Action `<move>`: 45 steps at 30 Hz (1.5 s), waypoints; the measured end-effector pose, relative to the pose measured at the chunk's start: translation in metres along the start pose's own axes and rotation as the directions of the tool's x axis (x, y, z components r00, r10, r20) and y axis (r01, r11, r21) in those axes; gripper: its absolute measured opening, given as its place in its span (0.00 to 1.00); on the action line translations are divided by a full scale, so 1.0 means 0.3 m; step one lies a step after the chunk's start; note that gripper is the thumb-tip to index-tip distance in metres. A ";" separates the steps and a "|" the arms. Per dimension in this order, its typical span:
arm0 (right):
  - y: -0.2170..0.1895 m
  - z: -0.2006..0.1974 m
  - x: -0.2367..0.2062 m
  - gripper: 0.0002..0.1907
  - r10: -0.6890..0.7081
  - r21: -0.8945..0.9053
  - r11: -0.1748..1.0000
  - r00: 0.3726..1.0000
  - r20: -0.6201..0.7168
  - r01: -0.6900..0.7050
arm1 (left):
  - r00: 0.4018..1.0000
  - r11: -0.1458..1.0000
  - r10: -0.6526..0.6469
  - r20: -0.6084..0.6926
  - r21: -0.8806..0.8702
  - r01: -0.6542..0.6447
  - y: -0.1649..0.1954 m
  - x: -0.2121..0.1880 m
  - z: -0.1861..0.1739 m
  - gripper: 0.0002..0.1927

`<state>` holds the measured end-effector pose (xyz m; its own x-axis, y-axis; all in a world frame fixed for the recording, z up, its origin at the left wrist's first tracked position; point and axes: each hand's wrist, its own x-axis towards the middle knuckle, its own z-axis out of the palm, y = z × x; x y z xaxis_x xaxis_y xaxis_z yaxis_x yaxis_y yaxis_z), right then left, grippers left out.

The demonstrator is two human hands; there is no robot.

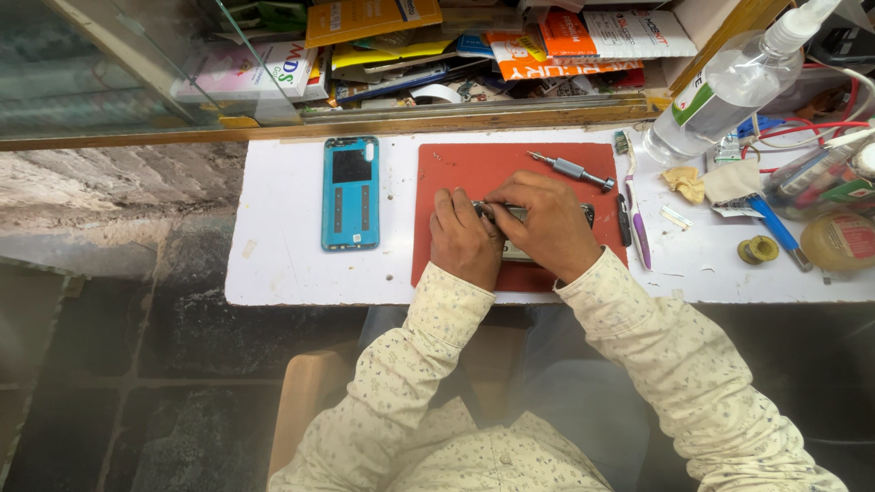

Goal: The person works on a disassembled mobile phone placed on a red mat. They use a small metal tool to pry and adjust internal components near the top edge of the device, then use a screwdriver to tighten screws on the phone's frame. The person handles the phone and tools directly with their hands throughout the process.

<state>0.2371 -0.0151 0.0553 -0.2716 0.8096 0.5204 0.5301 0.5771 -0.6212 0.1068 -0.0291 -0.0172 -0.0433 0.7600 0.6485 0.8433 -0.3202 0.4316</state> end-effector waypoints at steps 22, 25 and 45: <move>0.020 0.012 0.022 0.04 -0.107 -0.136 0.984 0.991 0.075 0.116 | 0.999 0.998 0.039 -0.020 0.047 -0.038 -0.002 0.010 -0.006 0.22; 0.024 0.012 0.018 0.04 -0.097 -0.136 0.985 0.992 0.074 0.107 | 0.998 0.997 0.062 -0.024 0.056 -0.060 -0.002 0.008 -0.009 0.23; 0.091 -0.009 0.098 0.06 0.315 0.090 0.930 0.898 0.306 -0.357 | 0.999 0.999 0.051 0.017 0.008 -0.052 -0.007 0.002 -0.010 0.26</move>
<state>0.2458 0.0243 0.0552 -0.3225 0.9420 0.0924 0.5177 0.2573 -0.8160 0.1034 -0.0297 -0.0159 0.0091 0.7518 0.6594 0.8489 -0.3543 0.3922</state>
